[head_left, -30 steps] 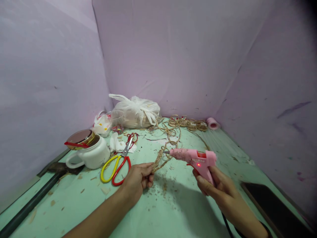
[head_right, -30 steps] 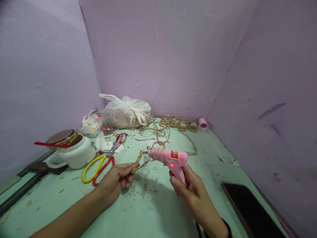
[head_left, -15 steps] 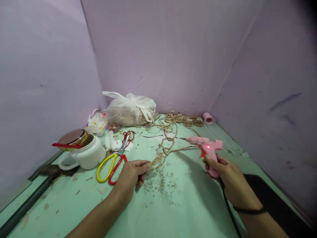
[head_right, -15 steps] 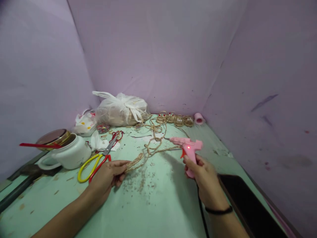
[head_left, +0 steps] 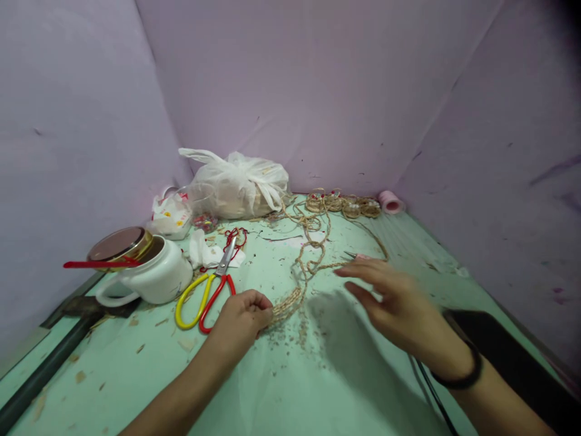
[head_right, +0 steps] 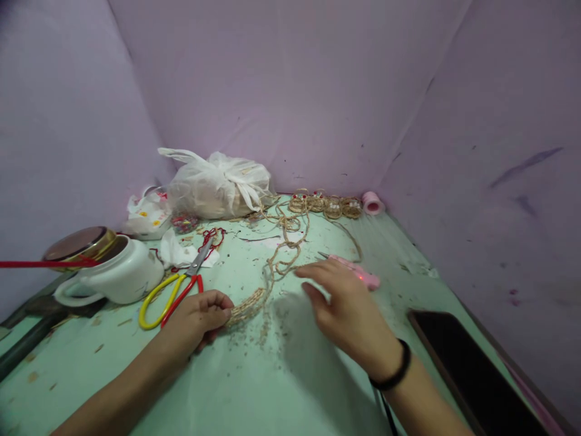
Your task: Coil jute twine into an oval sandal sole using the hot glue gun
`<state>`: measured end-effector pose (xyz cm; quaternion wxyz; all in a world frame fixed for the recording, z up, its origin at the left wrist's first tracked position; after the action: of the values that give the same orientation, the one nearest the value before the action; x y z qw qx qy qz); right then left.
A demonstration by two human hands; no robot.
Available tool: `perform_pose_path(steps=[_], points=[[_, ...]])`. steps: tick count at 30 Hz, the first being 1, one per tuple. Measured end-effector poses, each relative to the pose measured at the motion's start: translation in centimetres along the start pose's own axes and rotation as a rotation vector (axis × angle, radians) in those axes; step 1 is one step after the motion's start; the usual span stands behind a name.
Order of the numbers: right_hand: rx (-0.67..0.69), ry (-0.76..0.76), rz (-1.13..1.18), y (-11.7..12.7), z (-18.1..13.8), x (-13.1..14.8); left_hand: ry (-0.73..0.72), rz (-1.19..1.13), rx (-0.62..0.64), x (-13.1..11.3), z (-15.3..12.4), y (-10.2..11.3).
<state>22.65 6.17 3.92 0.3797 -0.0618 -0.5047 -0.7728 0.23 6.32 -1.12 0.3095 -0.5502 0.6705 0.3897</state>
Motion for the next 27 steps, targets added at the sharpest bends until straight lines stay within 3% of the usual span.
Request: perform_pose_path(steps=[3, 8, 11, 15, 18, 22, 27], points=[[0.273, 0.263, -0.045, -3.8, 1.8, 1.9, -0.031, 0.06, -0.007, 0.1, -0.1, 0.8], [0.482, 0.33, -0.135, -7.2, 2.9, 1.6, 0.003, 0.136, -0.016, 0.9, 0.1, 2.2], [0.49, 0.404, -0.108, -7.5, 2.4, 2.2, 0.012, 0.233, 0.022, 1.2, 0.1, 2.3], [0.411, 0.444, -0.087, -6.2, 0.7, 3.0, -0.001, 0.35, 0.114, 1.6, -0.4, 1.2], [0.368, 0.4, -0.056, -4.5, -1.1, 3.0, -0.005, 0.459, 0.162, 1.9, -1.0, -0.1], [0.364, 0.32, -0.044, -3.6, -3.1, 2.1, -0.112, 0.75, 0.107, 1.8, -1.4, -1.2], [0.296, 0.304, -0.022, -4.1, -3.6, 1.7, -0.202, 0.786, 0.164, 1.7, -1.6, -1.5]])
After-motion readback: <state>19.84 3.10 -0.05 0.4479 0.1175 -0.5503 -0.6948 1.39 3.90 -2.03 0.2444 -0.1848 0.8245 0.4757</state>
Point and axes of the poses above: each hand's wrist, its own z-axis towards the middle knuckle, its own y-axis out of the back of the hand, x = y × z, the point moved 5 cm from there along z, towards the middle knuckle, and after that the axes turned 5 degrees about y, right-handed, at the moved point
